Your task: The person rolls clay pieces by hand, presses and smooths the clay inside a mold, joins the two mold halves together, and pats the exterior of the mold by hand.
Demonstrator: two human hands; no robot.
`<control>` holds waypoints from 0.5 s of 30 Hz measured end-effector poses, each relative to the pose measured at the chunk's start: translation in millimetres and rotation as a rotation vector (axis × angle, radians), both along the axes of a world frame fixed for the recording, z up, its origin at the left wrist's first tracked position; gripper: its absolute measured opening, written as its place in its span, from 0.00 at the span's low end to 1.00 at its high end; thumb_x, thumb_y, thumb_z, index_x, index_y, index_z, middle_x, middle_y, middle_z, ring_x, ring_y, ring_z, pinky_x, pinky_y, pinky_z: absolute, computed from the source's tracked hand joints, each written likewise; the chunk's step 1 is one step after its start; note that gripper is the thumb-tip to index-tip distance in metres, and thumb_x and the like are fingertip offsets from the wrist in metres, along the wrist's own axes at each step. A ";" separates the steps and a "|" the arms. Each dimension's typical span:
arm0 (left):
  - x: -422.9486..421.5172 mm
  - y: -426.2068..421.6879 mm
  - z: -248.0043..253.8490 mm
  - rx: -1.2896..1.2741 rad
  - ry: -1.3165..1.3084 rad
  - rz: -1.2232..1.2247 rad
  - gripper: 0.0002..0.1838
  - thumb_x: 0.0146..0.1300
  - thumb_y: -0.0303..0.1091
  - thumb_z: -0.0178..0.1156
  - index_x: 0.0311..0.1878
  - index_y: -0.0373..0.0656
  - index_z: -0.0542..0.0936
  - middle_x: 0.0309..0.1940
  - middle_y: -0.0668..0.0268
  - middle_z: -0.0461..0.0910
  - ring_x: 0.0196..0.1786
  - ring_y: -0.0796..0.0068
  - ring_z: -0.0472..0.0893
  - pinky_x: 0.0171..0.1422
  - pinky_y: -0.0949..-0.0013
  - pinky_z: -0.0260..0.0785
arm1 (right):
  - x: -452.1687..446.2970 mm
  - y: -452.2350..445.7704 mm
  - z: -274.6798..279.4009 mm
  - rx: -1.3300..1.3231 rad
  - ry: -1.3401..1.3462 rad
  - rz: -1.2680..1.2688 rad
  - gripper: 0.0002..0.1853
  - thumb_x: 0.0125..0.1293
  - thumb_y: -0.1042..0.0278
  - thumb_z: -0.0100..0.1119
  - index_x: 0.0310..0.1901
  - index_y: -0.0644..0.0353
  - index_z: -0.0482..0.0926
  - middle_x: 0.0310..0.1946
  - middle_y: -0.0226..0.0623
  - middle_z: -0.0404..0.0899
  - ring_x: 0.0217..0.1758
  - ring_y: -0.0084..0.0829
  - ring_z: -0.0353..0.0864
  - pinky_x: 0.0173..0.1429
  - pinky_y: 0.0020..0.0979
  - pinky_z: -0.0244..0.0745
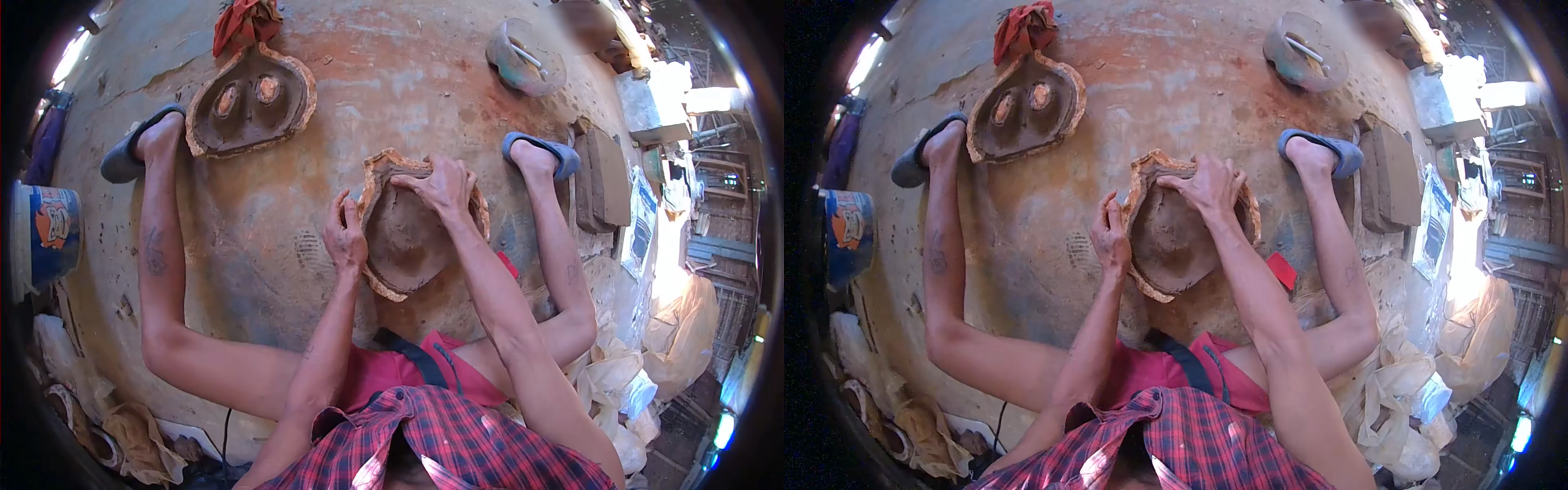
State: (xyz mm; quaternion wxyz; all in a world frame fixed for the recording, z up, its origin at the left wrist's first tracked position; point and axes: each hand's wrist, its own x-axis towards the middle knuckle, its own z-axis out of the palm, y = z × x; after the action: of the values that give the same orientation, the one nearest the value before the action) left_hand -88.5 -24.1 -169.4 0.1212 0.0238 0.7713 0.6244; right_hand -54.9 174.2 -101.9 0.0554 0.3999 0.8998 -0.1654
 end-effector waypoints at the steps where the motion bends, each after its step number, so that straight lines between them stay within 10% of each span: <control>1: -0.5 2.2 -0.3 0.009 0.011 -0.005 0.23 0.82 0.46 0.54 0.67 0.39 0.82 0.47 0.53 0.89 0.49 0.63 0.87 0.56 0.60 0.76 | -0.9 -0.5 -1.4 0.022 0.002 0.006 0.50 0.39 0.16 0.76 0.53 0.55 0.89 0.53 0.46 0.89 0.71 0.52 0.76 0.75 0.67 0.59; 8: 1.1 -2.3 -3.7 -0.035 -0.019 0.005 0.22 0.81 0.45 0.56 0.67 0.41 0.82 0.43 0.54 0.89 0.44 0.65 0.87 0.52 0.61 0.76 | -10.4 -13.8 2.1 0.059 -0.054 -0.062 0.52 0.44 0.15 0.72 0.57 0.57 0.86 0.60 0.44 0.86 0.73 0.52 0.73 0.82 0.78 0.40; 15: -0.1 3.1 -6.1 0.015 -0.025 0.011 0.22 0.80 0.45 0.58 0.67 0.41 0.81 0.41 0.55 0.90 0.42 0.65 0.87 0.50 0.61 0.77 | -16.7 -18.9 -8.1 0.080 -0.014 -0.145 0.54 0.46 0.14 0.70 0.58 0.60 0.85 0.65 0.44 0.82 0.78 0.55 0.68 0.80 0.80 0.41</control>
State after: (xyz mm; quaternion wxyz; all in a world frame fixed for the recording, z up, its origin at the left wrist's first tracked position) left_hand -88.6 -20.9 -175.5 0.1273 0.0125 0.7652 0.6309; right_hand -71.7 155.3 -110.0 0.0336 0.4673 0.8738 -0.1302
